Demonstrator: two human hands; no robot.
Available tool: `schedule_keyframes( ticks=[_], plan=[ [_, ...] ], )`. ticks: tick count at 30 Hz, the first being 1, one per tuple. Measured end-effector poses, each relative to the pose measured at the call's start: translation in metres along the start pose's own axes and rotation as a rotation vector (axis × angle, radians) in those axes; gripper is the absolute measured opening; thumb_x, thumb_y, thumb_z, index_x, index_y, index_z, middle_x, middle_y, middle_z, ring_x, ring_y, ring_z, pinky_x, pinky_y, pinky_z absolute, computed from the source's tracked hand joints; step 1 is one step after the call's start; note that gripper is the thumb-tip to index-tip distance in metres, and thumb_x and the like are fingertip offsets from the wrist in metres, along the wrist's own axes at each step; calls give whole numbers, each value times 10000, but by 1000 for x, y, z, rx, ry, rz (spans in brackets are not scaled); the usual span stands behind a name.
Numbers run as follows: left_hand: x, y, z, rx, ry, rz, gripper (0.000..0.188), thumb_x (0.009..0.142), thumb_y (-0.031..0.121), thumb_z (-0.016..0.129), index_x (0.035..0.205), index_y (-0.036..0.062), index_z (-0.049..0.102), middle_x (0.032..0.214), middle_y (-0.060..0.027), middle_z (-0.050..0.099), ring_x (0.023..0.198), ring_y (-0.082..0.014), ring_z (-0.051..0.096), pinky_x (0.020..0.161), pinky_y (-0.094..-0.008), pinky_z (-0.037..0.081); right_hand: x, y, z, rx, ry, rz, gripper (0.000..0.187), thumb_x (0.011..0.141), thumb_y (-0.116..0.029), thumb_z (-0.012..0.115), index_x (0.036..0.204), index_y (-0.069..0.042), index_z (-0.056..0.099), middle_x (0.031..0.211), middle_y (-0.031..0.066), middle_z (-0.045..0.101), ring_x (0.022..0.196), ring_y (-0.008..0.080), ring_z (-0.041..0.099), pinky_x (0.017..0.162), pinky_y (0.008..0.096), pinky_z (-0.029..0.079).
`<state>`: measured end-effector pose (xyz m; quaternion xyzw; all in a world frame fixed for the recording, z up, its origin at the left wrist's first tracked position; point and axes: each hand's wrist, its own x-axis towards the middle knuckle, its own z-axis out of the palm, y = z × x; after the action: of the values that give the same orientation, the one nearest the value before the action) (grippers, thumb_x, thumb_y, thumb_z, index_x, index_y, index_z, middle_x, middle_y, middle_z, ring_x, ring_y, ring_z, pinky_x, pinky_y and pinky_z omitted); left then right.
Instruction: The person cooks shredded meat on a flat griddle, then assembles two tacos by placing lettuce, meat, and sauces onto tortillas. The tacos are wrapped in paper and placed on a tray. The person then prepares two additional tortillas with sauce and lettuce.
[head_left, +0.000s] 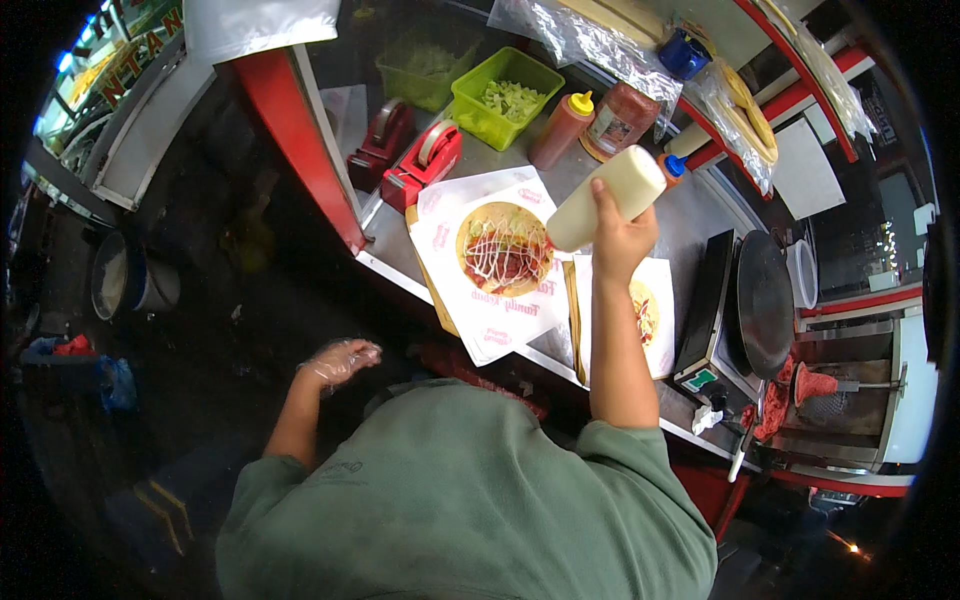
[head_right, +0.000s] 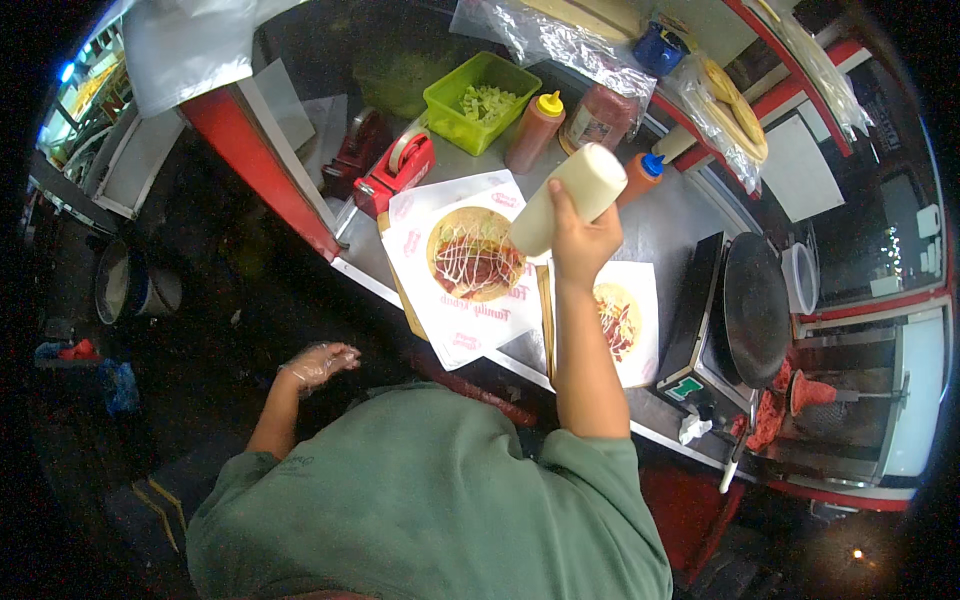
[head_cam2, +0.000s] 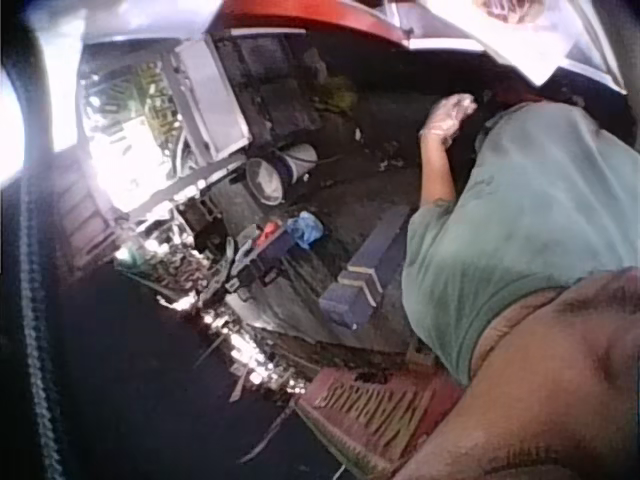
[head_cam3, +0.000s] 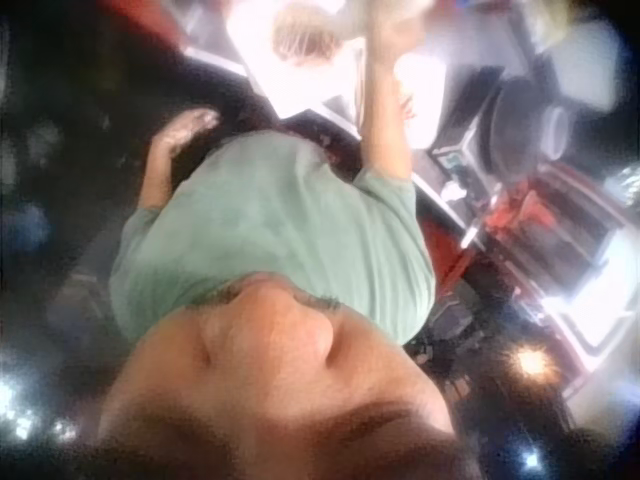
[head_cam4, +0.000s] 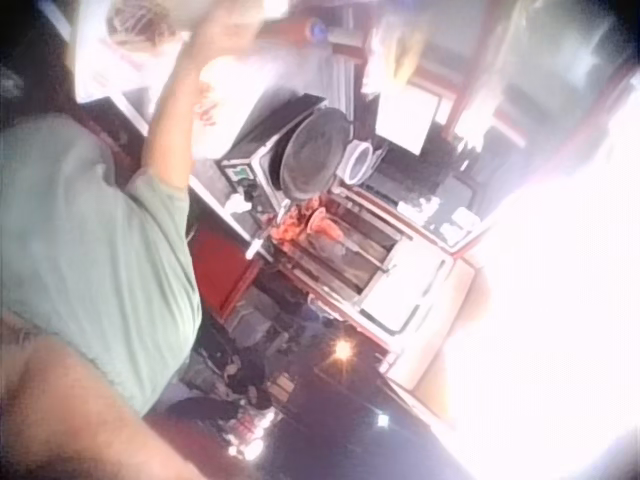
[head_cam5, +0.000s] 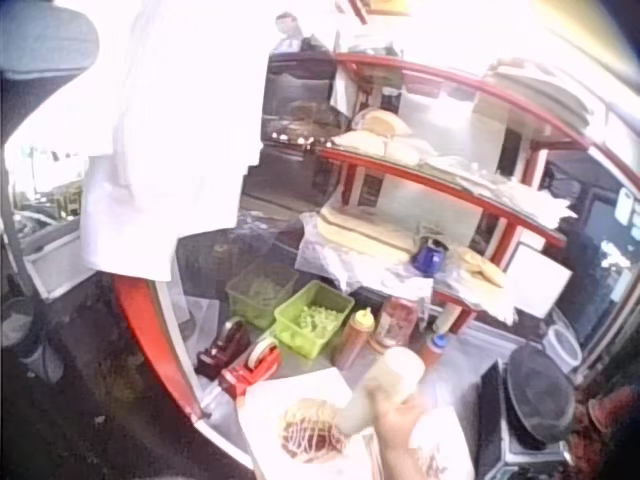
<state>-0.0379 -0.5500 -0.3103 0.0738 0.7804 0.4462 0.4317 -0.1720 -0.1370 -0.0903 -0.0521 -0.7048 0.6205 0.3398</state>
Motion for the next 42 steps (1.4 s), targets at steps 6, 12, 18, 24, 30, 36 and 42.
schedule_keyframes(
  ticks=[6,12,18,24,30,36,42],
  plan=[
    [-10,137,18,-468,-387,294,436,1071,285,613,1346,-53,616,1273,-194,698,1213,-284,670,1092,-424,517,-8,13,15,-56,64,-146,311,875,-180,871,1086,8,742,984,90,774,932,159,715,825,327,570],
    [31,229,83,-1437,-465,208,768,1028,605,542,1503,9,457,1388,-203,620,1308,-354,607,1151,-478,471,-73,6,-56,-137,-330,-153,609,850,-339,808,1306,4,593,1281,185,581,1162,286,526,987,442,423],
    [76,321,92,-1000,-171,571,551,992,255,734,1444,77,475,1291,-124,644,1215,-265,644,1066,-421,547,-148,-27,-108,-25,-620,-235,1138,798,-616,820,1631,-47,292,1690,334,130,1588,490,94,1261,625,103],
    [112,427,91,138,277,1092,839,1015,434,667,1624,16,270,1622,-264,385,1500,-368,407,1230,-417,319,-24,30,-142,-219,-75,119,610,851,-183,817,1316,-22,455,1211,244,690,1129,365,704,954,447,553],
    [110,366,54,273,910,662,626,1040,279,616,1571,39,386,1507,-253,536,1435,-367,499,1190,-420,388,100,146,-188,-567,151,261,659,743,-77,889,1230,-61,446,1150,228,707,1064,369,713,894,464,565],
    [125,193,16,705,955,245,396,1047,271,513,1341,30,624,1255,-278,664,1132,-462,644,1012,-530,503,117,179,-195,-668,103,195,801,721,-216,961,1276,-52,407,1139,251,702,1075,421,696,923,491,543],
    [121,225,11,109,667,38,265,1018,254,636,1168,41,679,1123,-166,711,1045,-307,680,948,-403,532,39,128,-178,6,323,155,564,886,-3,761,1346,-32,437,1264,142,580,1190,229,593,985,345,498]
  ],
)
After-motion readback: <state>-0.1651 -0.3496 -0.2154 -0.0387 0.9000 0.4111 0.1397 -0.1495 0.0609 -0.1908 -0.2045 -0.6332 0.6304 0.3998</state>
